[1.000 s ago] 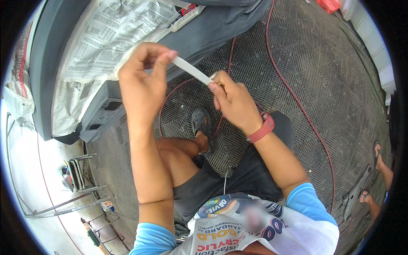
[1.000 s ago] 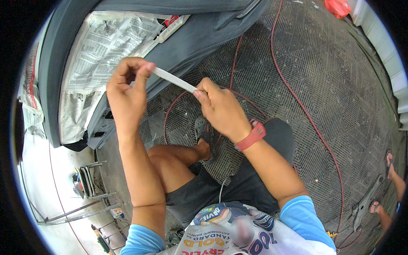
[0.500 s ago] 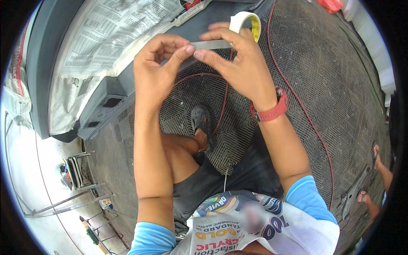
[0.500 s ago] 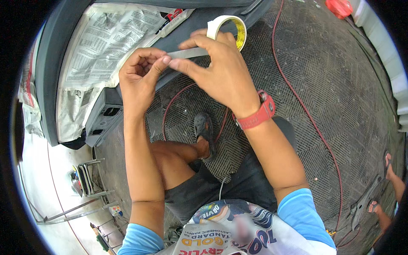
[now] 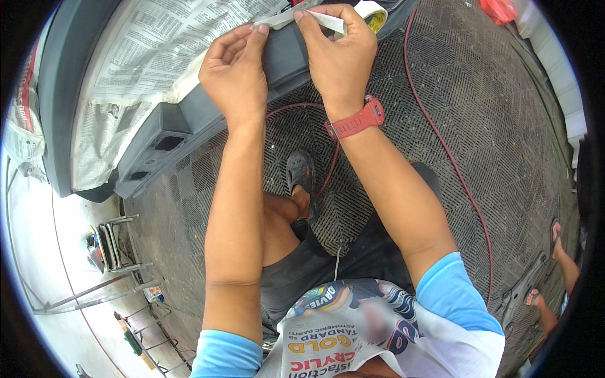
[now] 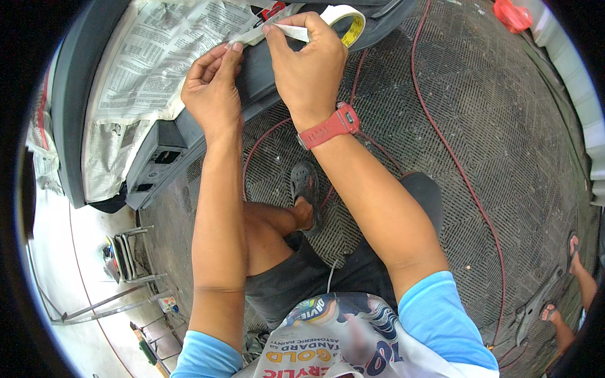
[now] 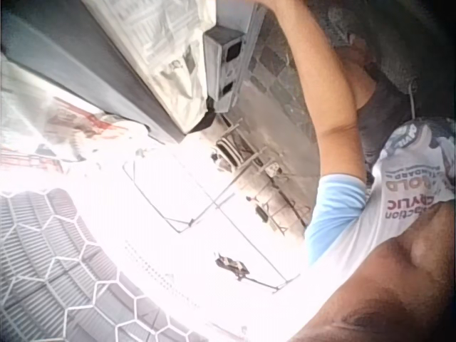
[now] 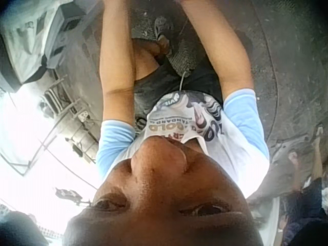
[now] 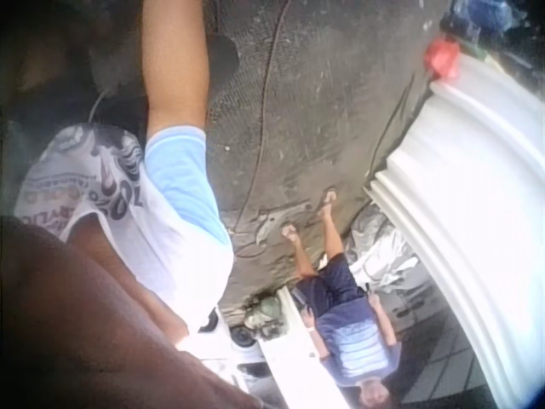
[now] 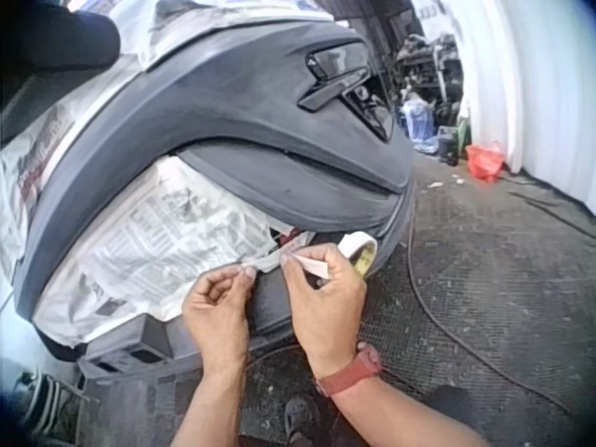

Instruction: The person applies masking tape to the edge of a car bumper to protect it from paint. They repeatedly tear off pieces of tape and press them along the bumper's edge, smoothing each piece down.

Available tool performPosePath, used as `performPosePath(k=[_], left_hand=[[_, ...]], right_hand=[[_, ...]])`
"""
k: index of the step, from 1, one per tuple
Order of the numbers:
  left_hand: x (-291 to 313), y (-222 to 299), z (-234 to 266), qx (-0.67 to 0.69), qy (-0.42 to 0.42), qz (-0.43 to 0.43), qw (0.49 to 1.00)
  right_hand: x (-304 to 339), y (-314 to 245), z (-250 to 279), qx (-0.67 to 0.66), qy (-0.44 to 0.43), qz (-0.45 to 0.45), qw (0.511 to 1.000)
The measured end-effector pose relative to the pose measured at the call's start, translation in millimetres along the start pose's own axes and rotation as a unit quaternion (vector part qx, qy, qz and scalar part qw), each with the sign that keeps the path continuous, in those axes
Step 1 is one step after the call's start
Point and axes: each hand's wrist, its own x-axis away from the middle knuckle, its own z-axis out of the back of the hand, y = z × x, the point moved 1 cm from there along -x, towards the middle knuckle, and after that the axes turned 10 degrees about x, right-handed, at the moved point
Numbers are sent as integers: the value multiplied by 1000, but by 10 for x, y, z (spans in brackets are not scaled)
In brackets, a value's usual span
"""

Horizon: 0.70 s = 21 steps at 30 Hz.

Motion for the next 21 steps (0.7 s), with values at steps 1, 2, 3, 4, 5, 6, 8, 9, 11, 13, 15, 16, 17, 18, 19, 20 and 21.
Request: performPosePath(k=[1,2,3,4,5,6,8,9,11,13,15,16,17,18,19,20,21], left_hand=[[-3,-8,-8,-2,4,-4,1000],[-7,-14,-13,-5,9,-8,1000],[-10,-17,-14,-4,9,-6,1000],[-12,-19,-17,-4,10,-3,1000],[-13,-20,-19,-4,10,-1,1000],[-13,-21,-25,-6,14,0,1000],[-13,-7,-37,-10,22,4,1000],[-12,2,-44,-23,30,6,999],[-9,9,-67,-47,45,9,998],[-14,-24,-47,-76,69,3,995],[-18,-43,-14,-91,68,6,993],[-21,-30,-11,-91,56,13,994],[-18,-18,-14,-91,43,20,995],[6,-6,-37,-97,32,6,995],[47,50,-95,-103,23,-8,994],[72,84,-137,-109,13,-23,994],[60,76,-156,-111,15,-30,993]], right_hand=[[-13,12,-15,-9,4,12,1000],[-26,22,-27,-19,8,24,999],[-37,34,-35,-14,12,30,999],[-47,41,-40,-9,15,35,999],[-51,46,-41,-4,19,41,999],[-50,57,-31,0,-3,22,1000],[-44,17,-2,6,-48,-17,999],[-47,-9,-4,-1,-52,-24,998],[-72,-98,-17,-12,-57,-38,998],[-92,-79,-68,-2,-15,-19,1000],[-103,-56,-101,-3,4,-9,1000],[-108,-47,-107,-7,2,-10,1000],[-112,-38,-115,-12,1,-10,1000],[-114,-31,-129,-10,6,-6,1000],[-115,-40,-148,-9,10,-2,1000],[-121,-45,-158,-8,14,2,1000],[-132,-42,-162,-5,11,-1,1000]])
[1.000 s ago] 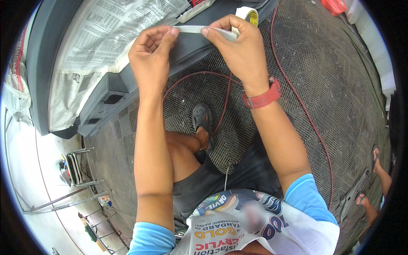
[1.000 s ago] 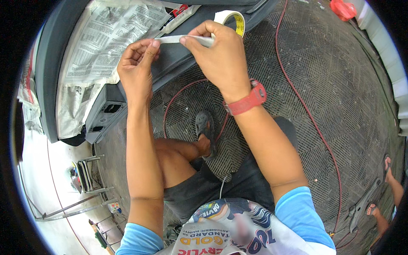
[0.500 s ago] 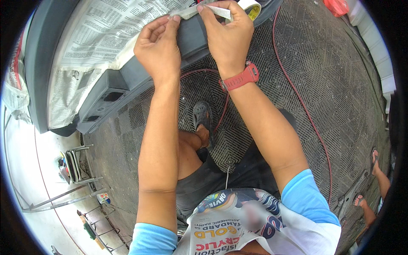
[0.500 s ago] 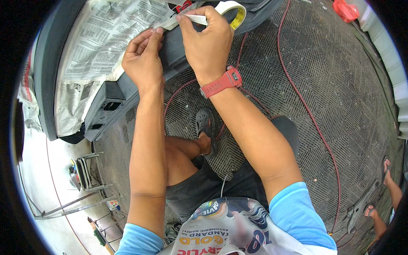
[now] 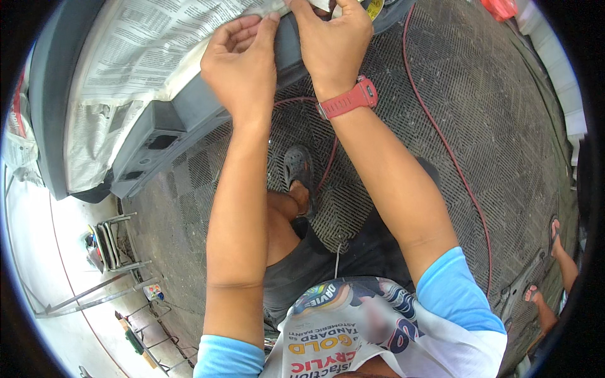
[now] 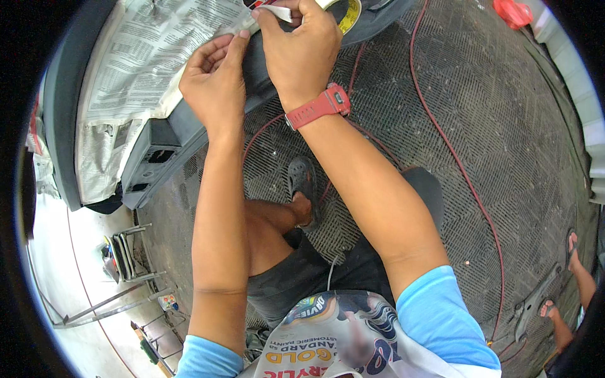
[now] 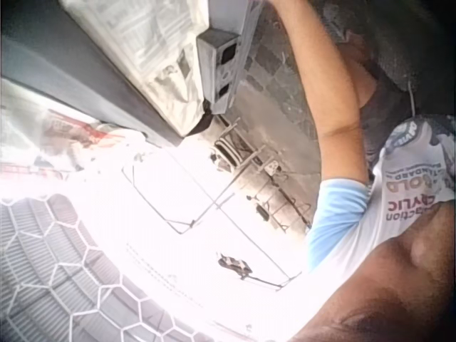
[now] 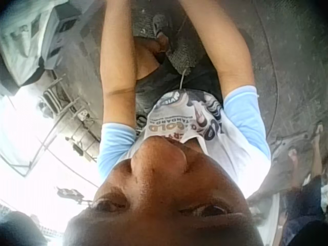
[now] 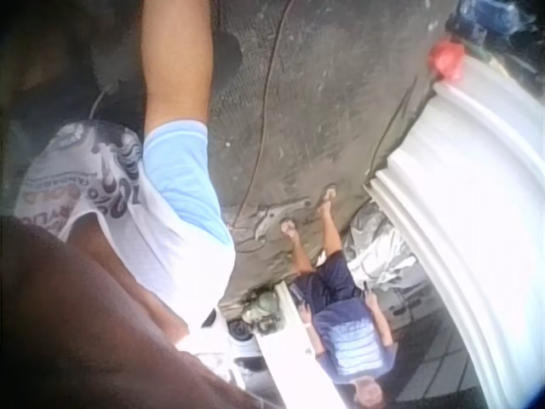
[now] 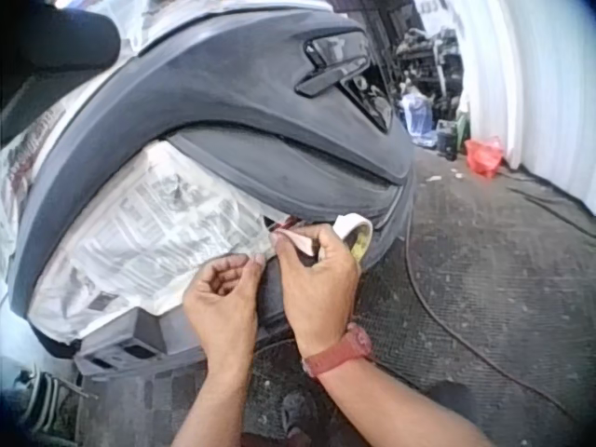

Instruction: The person applies masking tape to the edge of a car bumper to protect it from paint. They repeatedly tear off pieces of tape and press them along the bumper's edge, smoothing each piece down.

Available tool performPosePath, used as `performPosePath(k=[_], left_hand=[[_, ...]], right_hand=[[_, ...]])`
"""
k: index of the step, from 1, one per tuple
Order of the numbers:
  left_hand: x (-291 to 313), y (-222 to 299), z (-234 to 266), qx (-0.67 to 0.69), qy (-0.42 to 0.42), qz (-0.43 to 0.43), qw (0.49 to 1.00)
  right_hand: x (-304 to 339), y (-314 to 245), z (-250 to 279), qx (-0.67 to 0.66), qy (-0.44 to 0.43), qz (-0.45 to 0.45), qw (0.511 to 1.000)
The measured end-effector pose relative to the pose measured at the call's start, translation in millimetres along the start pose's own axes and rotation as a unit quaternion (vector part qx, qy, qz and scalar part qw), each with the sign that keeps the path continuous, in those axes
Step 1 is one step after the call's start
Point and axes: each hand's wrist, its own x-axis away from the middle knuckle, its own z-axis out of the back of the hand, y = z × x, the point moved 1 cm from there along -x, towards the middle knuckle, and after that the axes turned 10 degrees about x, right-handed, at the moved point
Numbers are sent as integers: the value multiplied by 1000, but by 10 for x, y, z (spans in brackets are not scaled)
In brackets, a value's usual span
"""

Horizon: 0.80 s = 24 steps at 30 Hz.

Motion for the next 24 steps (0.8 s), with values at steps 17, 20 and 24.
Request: performPosePath(k=[17,20,24], left_hand=[[2,118,-136,-5,43,17,999],[-47,43,-109,21,26,1,999],[-13,83,-130,6,32,22,999]], right_hand=[[-205,411,39,-164,34,-103,981],[-237,382,17,-165,32,-115,979],[-266,337,18,-124,51,-149,980]])
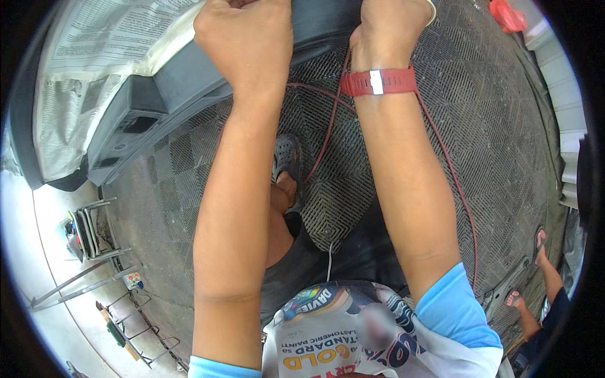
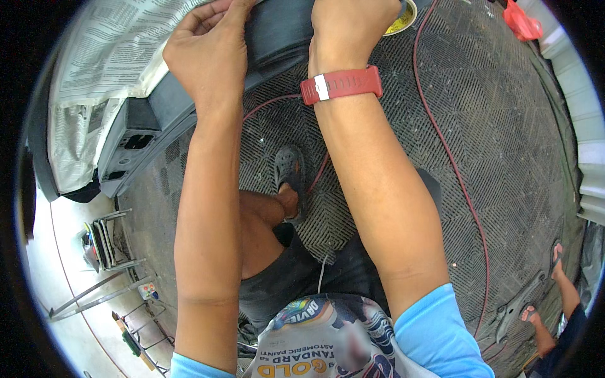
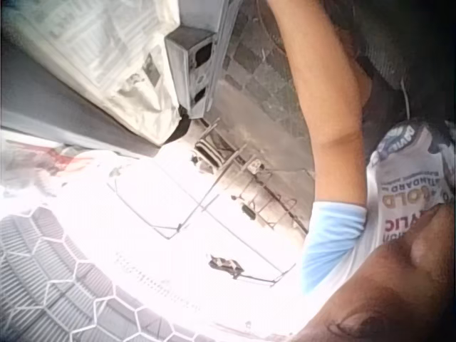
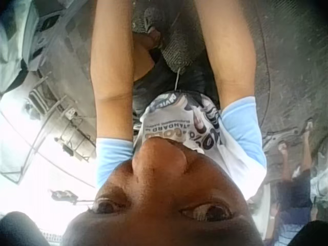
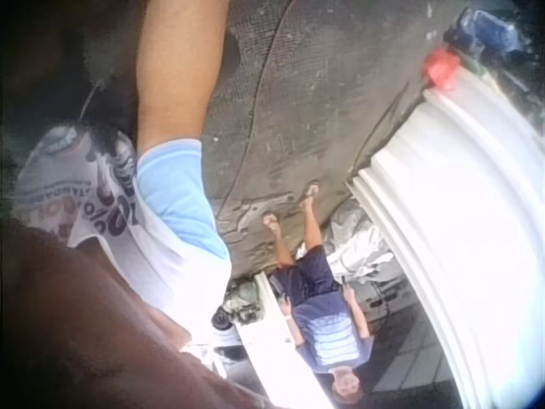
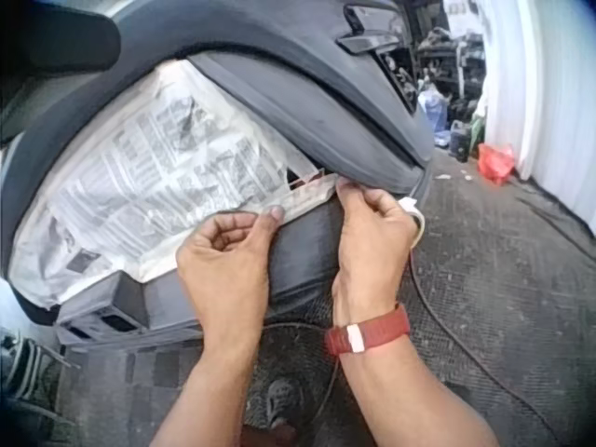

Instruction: The person applies masking tape to the edge of a car bumper to protect it from paint. They repeatedly tear off pieces of tape and press them along the bumper's edge, smoothing each piece down.

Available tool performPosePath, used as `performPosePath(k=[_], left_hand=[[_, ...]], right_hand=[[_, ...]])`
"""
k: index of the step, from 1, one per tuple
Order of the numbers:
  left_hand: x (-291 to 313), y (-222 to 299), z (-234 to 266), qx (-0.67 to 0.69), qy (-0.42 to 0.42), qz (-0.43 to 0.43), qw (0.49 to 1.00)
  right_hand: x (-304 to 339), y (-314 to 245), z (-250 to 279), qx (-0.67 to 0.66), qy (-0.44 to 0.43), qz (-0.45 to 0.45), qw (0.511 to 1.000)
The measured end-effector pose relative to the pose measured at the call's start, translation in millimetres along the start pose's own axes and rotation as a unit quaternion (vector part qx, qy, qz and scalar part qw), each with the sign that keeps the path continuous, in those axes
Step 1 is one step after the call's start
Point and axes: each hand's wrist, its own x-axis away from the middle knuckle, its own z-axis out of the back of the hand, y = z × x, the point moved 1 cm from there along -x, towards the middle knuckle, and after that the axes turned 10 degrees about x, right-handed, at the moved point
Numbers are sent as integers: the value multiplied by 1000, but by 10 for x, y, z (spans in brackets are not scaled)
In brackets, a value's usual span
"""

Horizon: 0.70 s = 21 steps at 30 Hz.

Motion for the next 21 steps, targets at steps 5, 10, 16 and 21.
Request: performPosePath(k=[5,10,16,21], left_hand=[[-42,-31,18,2,-8,-25,1000],[7,110,-8,-16,8,17,1000],[-55,-35,-1,3,10,9,1000],[-12,67,8,7,0,9,1000]], right_hand=[[-26,-43,-59,-39,7,4,999],[30,-49,-24,47,16,17,999],[225,86,90,174,-8,313,934],[389,-64,159,331,-41,312,890]])
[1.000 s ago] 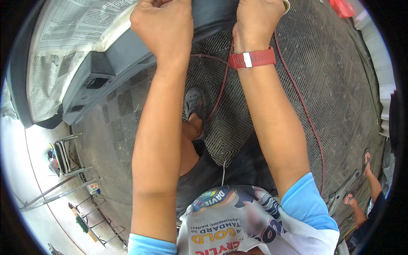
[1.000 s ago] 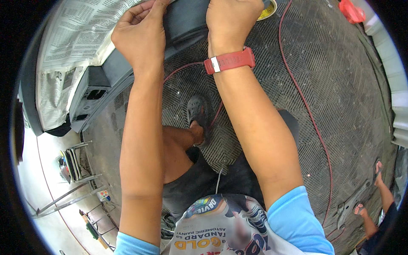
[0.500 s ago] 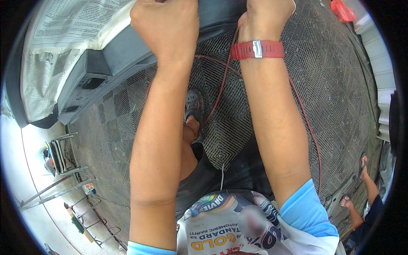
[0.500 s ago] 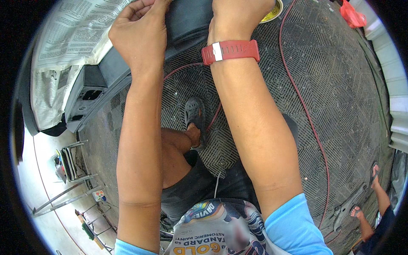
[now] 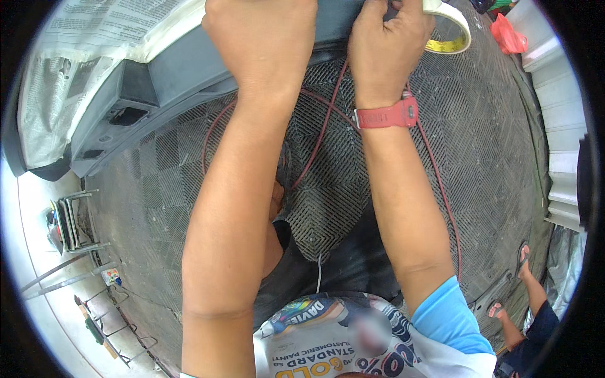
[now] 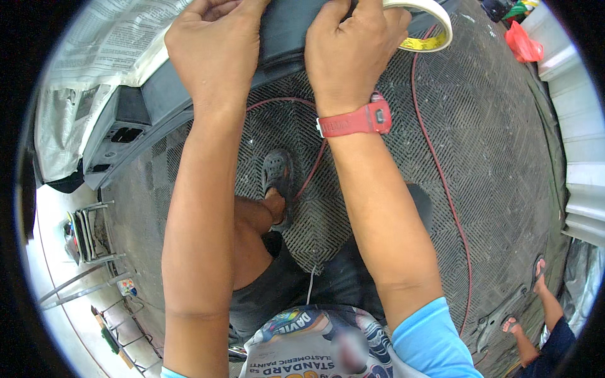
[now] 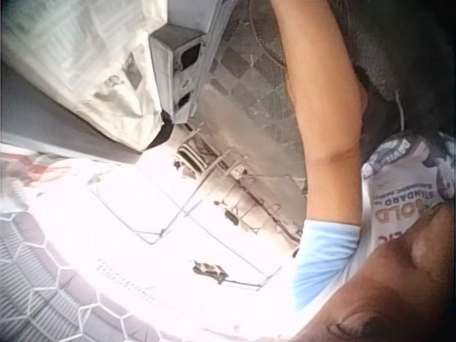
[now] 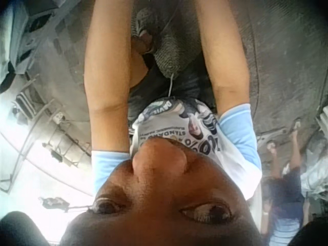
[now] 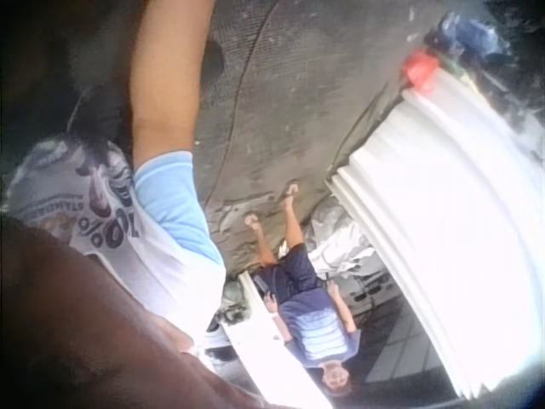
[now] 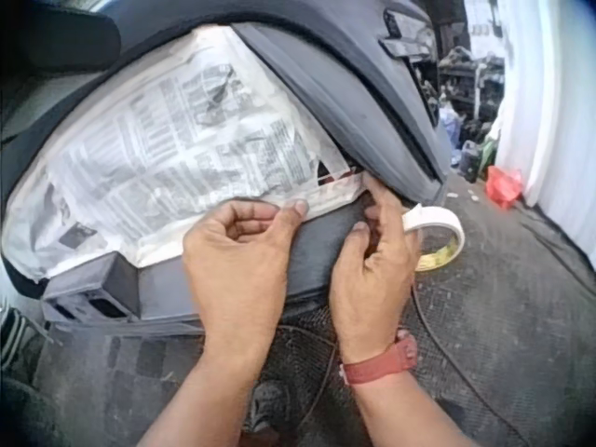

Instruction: The person applies masking tape to the edge of a car bumper to protect it from paint. They repeatedly tear off pieces of tape and press them along the bumper's edge, smoothing each piece down.

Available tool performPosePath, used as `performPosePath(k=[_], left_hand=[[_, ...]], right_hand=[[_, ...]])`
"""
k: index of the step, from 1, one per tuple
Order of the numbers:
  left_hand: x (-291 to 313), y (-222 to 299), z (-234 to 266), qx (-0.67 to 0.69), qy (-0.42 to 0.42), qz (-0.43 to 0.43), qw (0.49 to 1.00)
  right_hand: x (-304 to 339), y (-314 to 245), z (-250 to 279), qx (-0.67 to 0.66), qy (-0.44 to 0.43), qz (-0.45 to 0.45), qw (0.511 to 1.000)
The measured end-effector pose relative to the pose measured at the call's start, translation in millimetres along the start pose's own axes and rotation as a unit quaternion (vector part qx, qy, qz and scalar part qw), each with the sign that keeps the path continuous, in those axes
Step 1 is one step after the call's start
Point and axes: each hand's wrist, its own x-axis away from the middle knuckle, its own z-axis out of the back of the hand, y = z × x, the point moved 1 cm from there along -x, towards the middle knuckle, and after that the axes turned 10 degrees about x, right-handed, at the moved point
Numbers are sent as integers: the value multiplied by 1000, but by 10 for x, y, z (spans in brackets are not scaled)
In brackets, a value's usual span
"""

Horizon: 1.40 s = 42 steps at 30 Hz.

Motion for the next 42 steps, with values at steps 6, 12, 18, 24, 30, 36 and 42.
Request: performPosePath(k=[6,12,18,24,30,36,42], left_hand=[[11,145,-36,-49,18,31,998],[36,89,-10,-46,11,18,999],[171,89,92,28,-53,26,998],[26,-12,360,-2,-179,22,984],[-88,-47,482,40,-254,99,961],[15,44,533,103,-265,99,954],[45,-163,572,110,-300,67,945]], right_hand=[[-61,263,13,67,0,80,995],[-96,151,163,78,-40,71,994],[-164,451,-13,-23,-30,91,995],[-130,285,86,78,-87,20,993],[-137,391,59,124,-77,14,989],[-196,417,19,-28,-113,-9,993],[-146,299,80,138,-75,24,987]])
